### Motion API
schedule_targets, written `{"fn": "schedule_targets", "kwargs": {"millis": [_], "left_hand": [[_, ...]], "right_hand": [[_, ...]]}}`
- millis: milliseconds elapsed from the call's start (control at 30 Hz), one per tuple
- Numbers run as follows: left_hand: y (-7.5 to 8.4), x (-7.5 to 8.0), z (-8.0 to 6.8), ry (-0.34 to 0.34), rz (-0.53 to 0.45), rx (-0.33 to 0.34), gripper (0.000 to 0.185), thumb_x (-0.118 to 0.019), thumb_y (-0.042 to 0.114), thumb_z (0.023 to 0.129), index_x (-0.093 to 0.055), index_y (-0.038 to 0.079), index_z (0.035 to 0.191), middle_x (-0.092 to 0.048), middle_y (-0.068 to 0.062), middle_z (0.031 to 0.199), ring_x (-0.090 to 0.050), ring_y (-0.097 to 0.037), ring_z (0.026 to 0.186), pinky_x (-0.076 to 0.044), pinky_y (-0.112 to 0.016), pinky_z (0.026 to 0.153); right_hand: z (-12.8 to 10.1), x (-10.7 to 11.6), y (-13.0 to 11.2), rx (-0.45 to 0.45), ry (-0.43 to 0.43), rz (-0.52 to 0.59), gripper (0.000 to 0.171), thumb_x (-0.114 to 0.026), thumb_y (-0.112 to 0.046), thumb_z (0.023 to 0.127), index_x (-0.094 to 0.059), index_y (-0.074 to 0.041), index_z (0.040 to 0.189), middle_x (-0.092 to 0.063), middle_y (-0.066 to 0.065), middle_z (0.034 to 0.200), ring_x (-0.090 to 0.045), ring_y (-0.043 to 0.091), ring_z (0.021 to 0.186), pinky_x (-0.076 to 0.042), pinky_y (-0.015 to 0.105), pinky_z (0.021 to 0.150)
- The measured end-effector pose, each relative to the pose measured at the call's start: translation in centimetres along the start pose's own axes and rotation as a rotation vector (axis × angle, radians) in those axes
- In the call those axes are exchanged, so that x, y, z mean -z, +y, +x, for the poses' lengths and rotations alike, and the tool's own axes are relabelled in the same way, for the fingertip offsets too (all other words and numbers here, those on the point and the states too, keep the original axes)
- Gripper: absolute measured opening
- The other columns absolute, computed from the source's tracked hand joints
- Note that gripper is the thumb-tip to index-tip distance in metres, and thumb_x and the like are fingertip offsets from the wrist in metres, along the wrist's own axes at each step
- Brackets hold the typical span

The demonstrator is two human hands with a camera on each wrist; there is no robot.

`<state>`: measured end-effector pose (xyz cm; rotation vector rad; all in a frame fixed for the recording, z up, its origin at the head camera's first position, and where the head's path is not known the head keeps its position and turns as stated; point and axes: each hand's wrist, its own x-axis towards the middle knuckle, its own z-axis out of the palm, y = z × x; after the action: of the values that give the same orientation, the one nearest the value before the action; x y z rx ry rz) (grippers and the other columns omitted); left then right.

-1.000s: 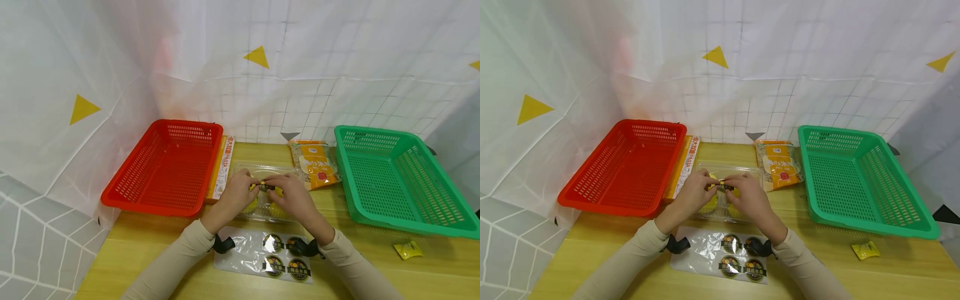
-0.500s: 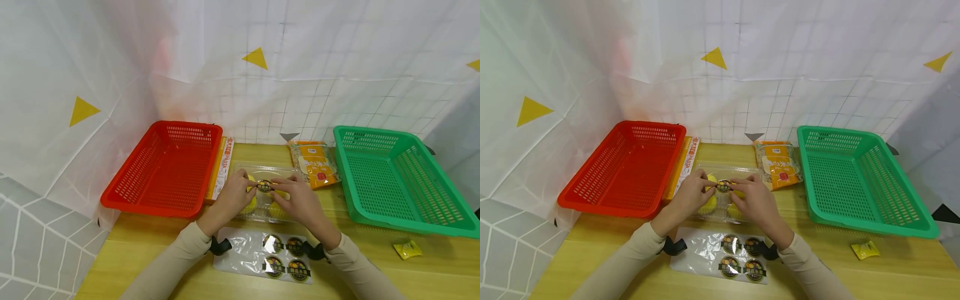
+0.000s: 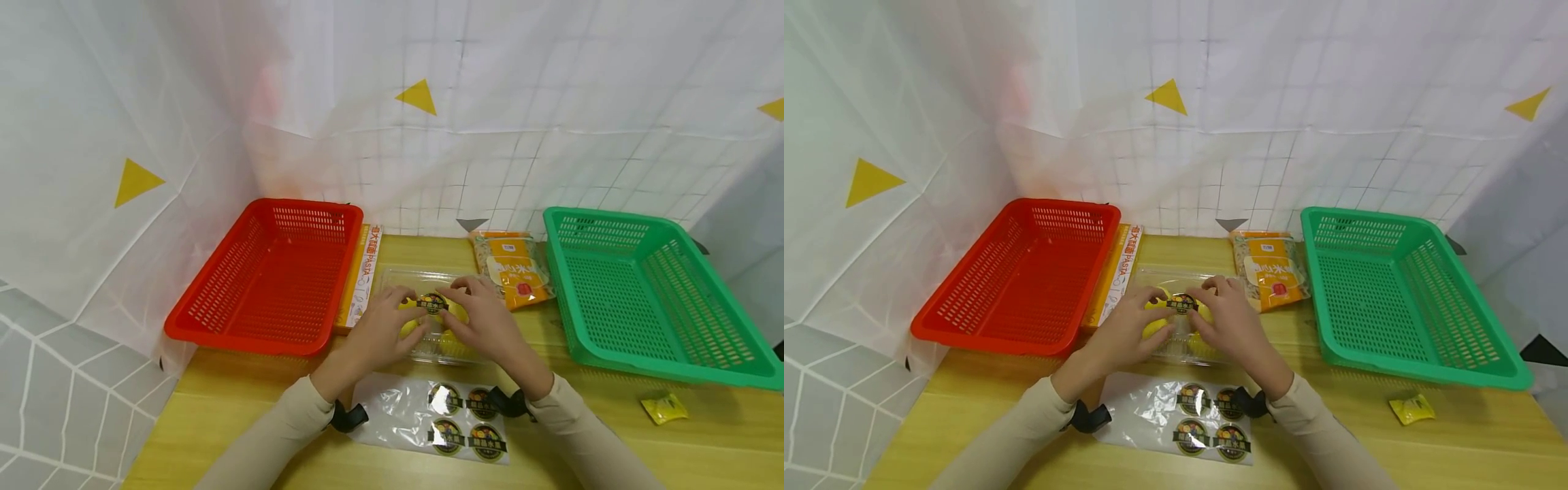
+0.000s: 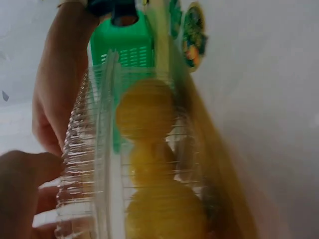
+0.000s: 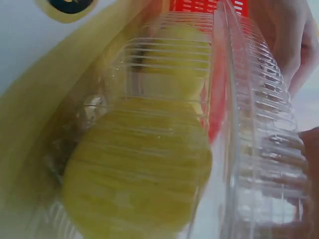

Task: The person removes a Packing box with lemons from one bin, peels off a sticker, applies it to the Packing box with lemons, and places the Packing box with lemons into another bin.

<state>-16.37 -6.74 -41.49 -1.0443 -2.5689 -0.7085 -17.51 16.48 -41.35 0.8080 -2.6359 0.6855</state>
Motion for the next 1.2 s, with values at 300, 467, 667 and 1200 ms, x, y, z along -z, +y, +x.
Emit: {"fn": "schedule_targets", "kwargs": {"millis": [300, 467, 667, 1200], "left_hand": [[0.2, -0.2, -1.5, -0.054, 0.069, -0.060, 0.037, -0.059, 0.041, 0.105, -0.072, 0.018, 0.131, -0.061, -0.007, 0.141, -0.051, -0.028, 0.131, -0.039, -0.050, 0.111], [0.4, -0.7, -1.6, -0.052, 0.113, -0.048, 0.037, -0.055, 0.045, 0.106, -0.069, 0.022, 0.131, -0.058, -0.005, 0.142, -0.049, -0.027, 0.132, -0.038, -0.047, 0.111], [0.5, -1.0, -1.6, -0.009, 0.108, -0.042, 0.036, -0.057, 0.045, 0.105, -0.070, 0.018, 0.123, -0.058, -0.008, 0.141, -0.051, -0.030, 0.129, -0.040, -0.050, 0.108], [0.3, -1.1, -1.7, 0.002, 0.038, -0.042, 0.040, -0.062, 0.043, 0.102, -0.068, 0.012, 0.128, -0.057, -0.011, 0.136, -0.048, -0.029, 0.129, -0.040, -0.048, 0.107]], "right_hand": [[0.2, 0.0, -0.1, 0.028, -0.017, -0.037, 0.028, -0.078, -0.021, 0.095, -0.079, -0.014, 0.122, -0.056, 0.012, 0.109, -0.047, 0.034, 0.099, -0.043, 0.044, 0.070], [-0.5, 0.2, 0.0, 0.001, -0.005, -0.023, 0.029, -0.080, -0.025, 0.093, -0.080, -0.010, 0.118, -0.059, 0.014, 0.112, -0.051, 0.034, 0.102, -0.047, 0.044, 0.074], [-1.5, 0.1, -0.4, 0.025, 0.038, -0.027, 0.025, -0.081, -0.023, 0.092, -0.081, -0.008, 0.112, -0.063, 0.014, 0.115, -0.053, 0.032, 0.104, -0.052, 0.044, 0.073], [-2.1, -0.6, -0.8, 0.041, 0.086, -0.021, 0.030, -0.077, -0.019, 0.091, -0.079, -0.003, 0.116, -0.062, 0.014, 0.114, -0.055, 0.030, 0.100, -0.051, 0.040, 0.069]]}}
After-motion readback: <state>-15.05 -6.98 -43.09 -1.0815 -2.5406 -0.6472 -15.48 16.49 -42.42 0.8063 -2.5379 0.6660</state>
